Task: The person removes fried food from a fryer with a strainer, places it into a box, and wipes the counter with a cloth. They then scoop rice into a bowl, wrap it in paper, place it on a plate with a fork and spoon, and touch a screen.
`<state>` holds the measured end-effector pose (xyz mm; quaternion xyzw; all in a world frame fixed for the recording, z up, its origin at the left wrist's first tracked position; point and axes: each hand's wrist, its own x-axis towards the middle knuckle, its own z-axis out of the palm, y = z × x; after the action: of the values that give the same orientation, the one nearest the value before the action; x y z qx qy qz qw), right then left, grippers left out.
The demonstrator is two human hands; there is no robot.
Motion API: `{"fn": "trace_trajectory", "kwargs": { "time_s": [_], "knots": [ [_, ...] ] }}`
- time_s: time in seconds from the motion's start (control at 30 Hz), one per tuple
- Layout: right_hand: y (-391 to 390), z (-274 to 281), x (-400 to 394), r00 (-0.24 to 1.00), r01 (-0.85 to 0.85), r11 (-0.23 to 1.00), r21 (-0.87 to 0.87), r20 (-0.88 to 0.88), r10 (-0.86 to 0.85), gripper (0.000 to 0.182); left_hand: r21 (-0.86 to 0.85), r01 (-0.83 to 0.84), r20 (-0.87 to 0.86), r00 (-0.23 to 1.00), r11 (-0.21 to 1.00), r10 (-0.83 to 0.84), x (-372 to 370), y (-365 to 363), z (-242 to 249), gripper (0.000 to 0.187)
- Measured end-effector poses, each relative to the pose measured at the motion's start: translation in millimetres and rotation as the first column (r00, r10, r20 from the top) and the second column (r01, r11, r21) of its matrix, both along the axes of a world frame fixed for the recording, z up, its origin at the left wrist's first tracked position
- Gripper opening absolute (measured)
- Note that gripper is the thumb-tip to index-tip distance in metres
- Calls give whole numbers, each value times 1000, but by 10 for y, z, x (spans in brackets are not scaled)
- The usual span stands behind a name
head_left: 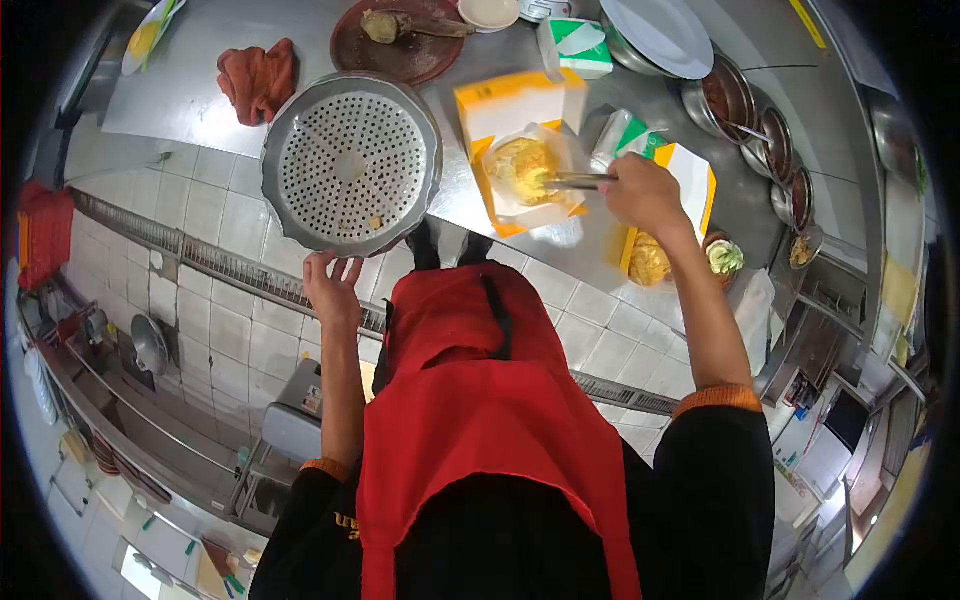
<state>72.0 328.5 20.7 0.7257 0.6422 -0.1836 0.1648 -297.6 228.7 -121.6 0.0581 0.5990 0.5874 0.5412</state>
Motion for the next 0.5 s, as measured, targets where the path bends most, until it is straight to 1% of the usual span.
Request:
{"fn": "trace_trajectory", "kwargs": {
  "time_s": [0.03,0.1,0.13,0.2,0.27,0.3,0.37,0.43,0.47,0.5],
  "knots": [
    [-124,137,-87,1000,2,1000,-6,-6,-2,19,-6,2,-6,1000,1000,-2,-25,-20,3,12],
    [-307,433,-250,996,-57,993,105,72,50,16,21,3,1,1000,1000,-3,-12,-1,-27,12],
    [-331,385,-308,996,-51,993,110,72,43,16,25,9,1,1000,1000,-9,-6,4,-41,12],
    [-427,143,-392,995,-96,947,307,59,82,15,14,-26,-9,1000,1000,26,-11,-10,-59,12],
    [-489,-222,-335,995,-96,953,286,57,83,16,6,-10,-33,999,1000,10,-33,-22,-26,12],
    [-455,-256,-354,993,-111,958,264,57,99,17,-4,-9,-54,998,1000,9,-40,-21,-20,12],
    [-531,-152,-325,997,-74,968,238,46,64,18,-4,-12,-87,996,1000,12,-139,-44,-63,13],
    [-654,48,-282,997,74,950,302,-30,-69,19,19,59,-142,988,998,-56,-220,-63,22,12],
    [-715,96,-229,992,128,936,327,-28,-126,21,8,56,-144,988,998,-54,-260,-58,90,11],
    [-800,131,-148,983,183,912,368,-90,-161,23,17,60,-154,986,998,-56,-300,-58,116,11]
  ]
}}
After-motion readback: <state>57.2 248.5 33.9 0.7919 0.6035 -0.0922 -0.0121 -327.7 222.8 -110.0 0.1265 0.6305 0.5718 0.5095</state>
